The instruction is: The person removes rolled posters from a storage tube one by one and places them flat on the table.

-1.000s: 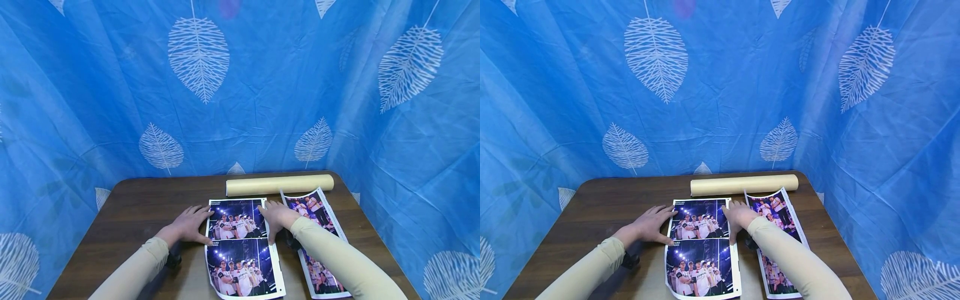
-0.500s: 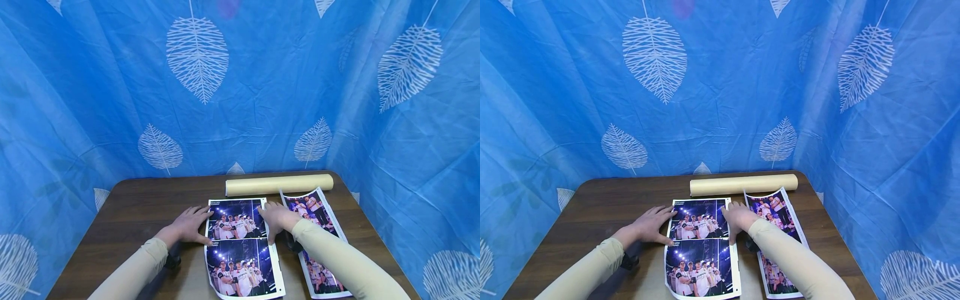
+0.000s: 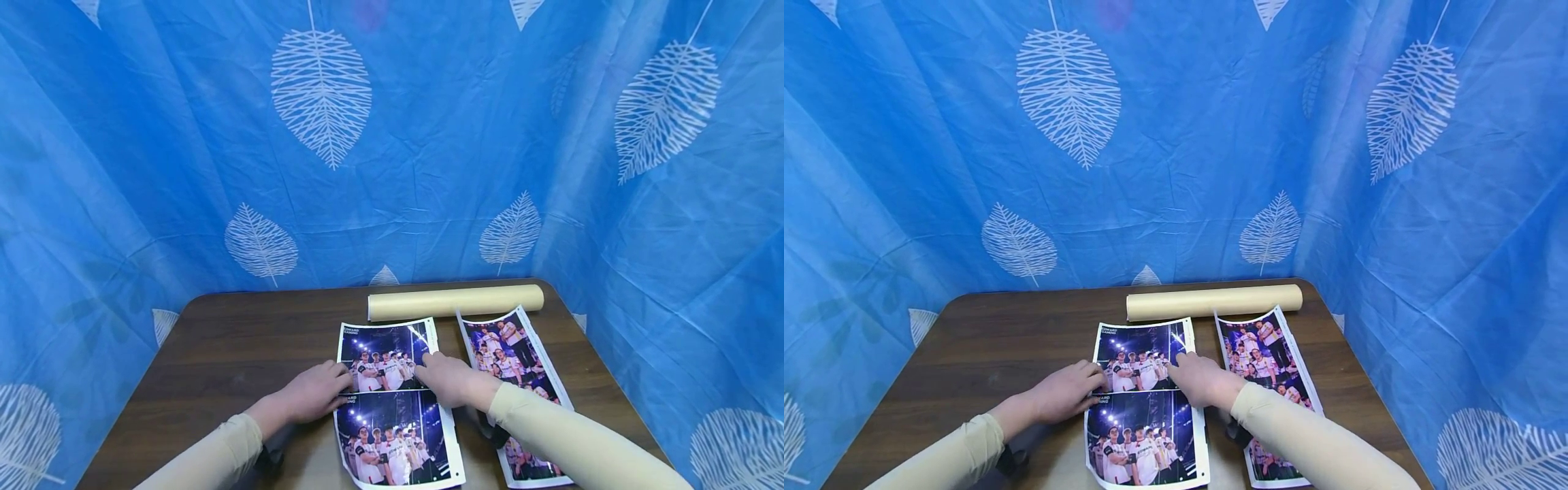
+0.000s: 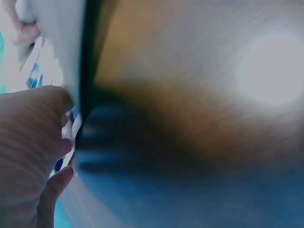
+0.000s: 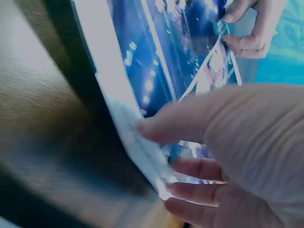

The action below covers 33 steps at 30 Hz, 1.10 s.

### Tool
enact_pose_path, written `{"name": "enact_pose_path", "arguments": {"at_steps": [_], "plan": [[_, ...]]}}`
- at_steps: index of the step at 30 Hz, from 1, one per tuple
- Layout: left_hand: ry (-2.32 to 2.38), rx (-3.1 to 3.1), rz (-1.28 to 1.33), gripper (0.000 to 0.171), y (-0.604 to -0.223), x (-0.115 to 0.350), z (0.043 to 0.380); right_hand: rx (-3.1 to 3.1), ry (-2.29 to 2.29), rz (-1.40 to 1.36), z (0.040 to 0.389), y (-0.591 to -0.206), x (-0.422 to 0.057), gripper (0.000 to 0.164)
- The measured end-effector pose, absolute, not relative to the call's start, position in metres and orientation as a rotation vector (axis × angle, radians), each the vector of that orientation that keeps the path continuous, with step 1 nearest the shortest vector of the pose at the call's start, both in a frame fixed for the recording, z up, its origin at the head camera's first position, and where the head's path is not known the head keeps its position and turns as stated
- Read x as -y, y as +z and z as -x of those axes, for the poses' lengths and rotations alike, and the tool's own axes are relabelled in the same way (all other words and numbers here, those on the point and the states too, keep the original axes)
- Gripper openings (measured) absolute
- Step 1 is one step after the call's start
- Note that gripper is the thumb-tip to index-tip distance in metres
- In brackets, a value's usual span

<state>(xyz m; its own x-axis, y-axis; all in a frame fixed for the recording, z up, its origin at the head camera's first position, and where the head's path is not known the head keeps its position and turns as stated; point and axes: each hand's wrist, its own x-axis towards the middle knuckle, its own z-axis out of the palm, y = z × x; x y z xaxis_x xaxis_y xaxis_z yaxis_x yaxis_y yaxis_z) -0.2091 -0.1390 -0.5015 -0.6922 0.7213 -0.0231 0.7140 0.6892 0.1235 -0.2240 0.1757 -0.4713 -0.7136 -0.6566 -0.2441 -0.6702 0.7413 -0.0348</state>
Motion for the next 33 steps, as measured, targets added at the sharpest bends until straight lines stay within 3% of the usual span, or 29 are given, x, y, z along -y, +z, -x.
{"name": "enact_pose_path", "arguments": {"at_steps": [3,10,16,22,33], "plan": [[0.156,-2.807,-1.185,0.038,-0.502,0.139,0.197,-2.672,0.066,1.034,0.218,-0.472,-0.180,0.047],[0.145,-2.742,-1.156,0.097,-0.497,0.140,0.173,-2.610,0.037,1.049,0.207,-0.469,-0.191,0.092],[-0.013,-2.698,-1.096,0.127,-0.494,0.134,0.158,-2.587,0.149,1.044,0.193,-0.470,-0.195,0.122],[-0.135,-2.667,-1.052,0.138,-0.494,0.131,0.151,-2.520,0.358,0.996,0.183,-0.472,-0.193,0.146],[-0.107,-2.654,-1.033,0.139,-0.494,0.132,0.151,-2.534,0.459,1.018,0.178,-0.472,-0.188,0.151]]}}
